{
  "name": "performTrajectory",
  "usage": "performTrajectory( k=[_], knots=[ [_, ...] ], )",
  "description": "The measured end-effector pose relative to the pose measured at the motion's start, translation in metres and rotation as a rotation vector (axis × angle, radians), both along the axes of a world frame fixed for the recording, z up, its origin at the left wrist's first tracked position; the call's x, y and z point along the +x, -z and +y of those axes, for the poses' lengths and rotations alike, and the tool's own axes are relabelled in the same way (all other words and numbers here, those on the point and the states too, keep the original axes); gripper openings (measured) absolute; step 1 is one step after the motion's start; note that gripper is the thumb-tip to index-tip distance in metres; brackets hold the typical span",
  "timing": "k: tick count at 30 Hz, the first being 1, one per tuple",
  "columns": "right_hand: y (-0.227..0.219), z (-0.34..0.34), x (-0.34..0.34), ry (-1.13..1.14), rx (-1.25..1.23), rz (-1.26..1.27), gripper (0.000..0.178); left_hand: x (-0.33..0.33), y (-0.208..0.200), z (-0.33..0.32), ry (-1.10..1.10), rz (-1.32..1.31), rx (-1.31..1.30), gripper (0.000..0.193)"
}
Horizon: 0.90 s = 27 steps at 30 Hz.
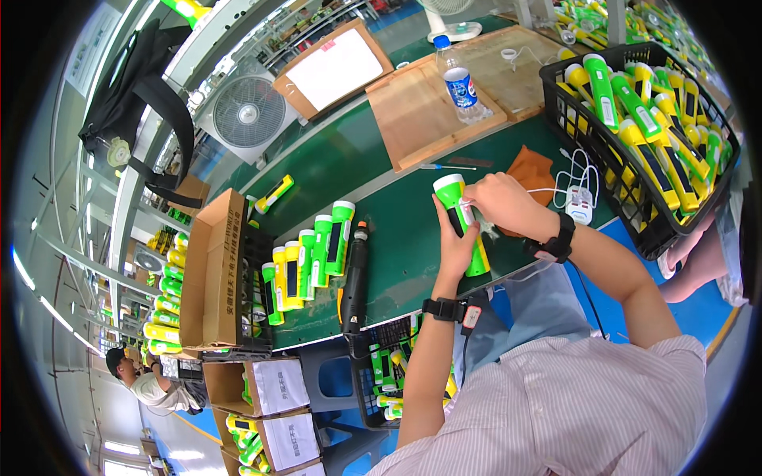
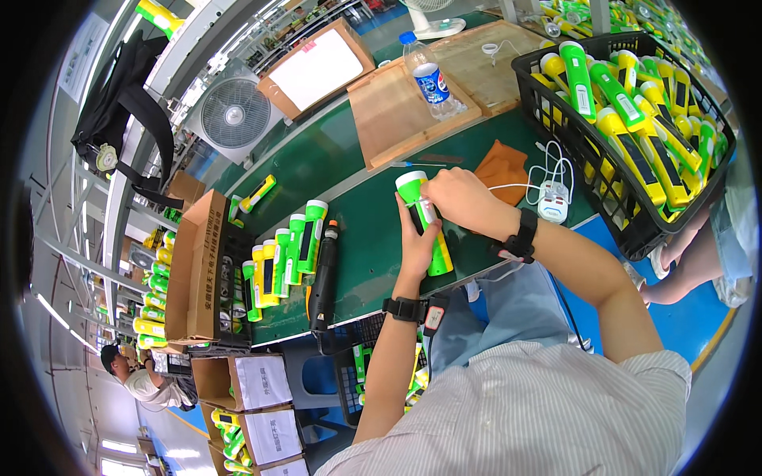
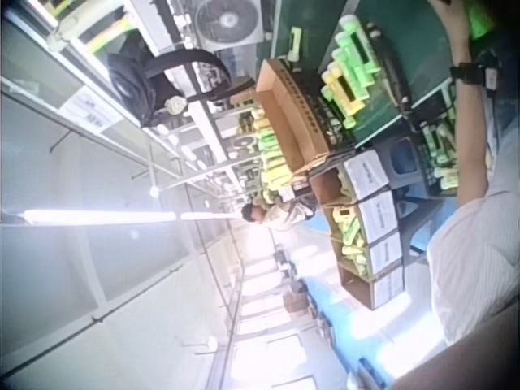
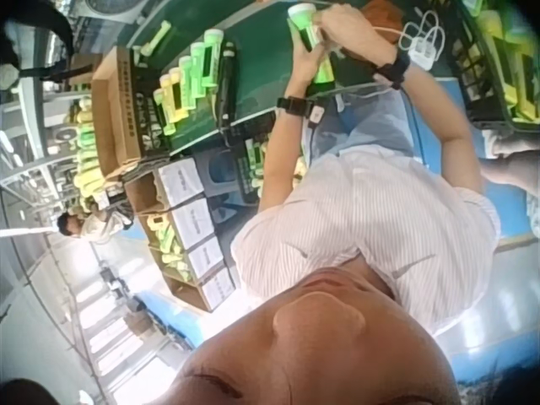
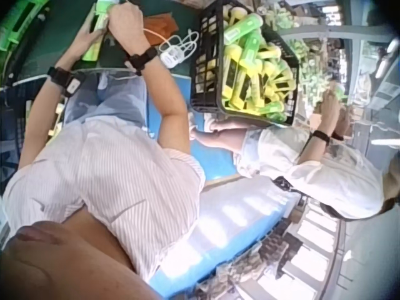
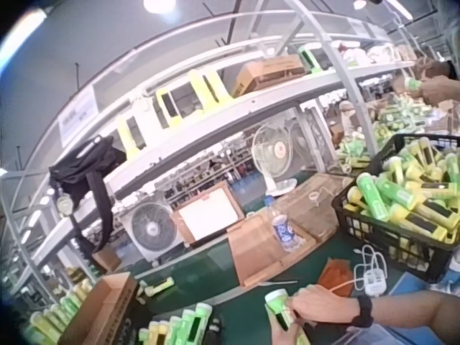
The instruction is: Assembling, inspecting, and testing handheld flashlights at a factory workstation.
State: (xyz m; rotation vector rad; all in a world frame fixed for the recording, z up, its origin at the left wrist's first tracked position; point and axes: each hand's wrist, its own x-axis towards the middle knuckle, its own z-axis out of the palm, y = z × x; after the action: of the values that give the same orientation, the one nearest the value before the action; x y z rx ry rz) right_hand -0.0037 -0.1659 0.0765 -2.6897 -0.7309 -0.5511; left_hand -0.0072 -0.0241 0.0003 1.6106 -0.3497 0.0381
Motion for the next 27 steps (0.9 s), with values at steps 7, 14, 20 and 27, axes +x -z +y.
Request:
performTrajectory(
  k=[7, 14, 20, 27],
  knots=[
    [-0.007, -0.015, -0.002, -0.13, 0.382, -0.122, 0.009, 0.006, 0.001, 0.005, -0.116, 0.057, -0.207, 0.078],
    [-0.002, -0.066, 0.011, 0.273, 0.276, -0.262, 0.015, 0.001, -0.011, 0.025, 0.208, 0.371, -0.921, 0.042],
    [0.005, -0.007, -0.055, -0.343, -0.036, -0.106, 0.03, 0.006, -0.01, 0.023, 0.243, 0.364, -0.981, 0.046],
    [0.017, 0.018, -0.056, -0.485, -0.053, -0.105, 0.03, 0.008, -0.012, 0.026, 0.314, 0.4, -1.099, 0.049]
  ],
)
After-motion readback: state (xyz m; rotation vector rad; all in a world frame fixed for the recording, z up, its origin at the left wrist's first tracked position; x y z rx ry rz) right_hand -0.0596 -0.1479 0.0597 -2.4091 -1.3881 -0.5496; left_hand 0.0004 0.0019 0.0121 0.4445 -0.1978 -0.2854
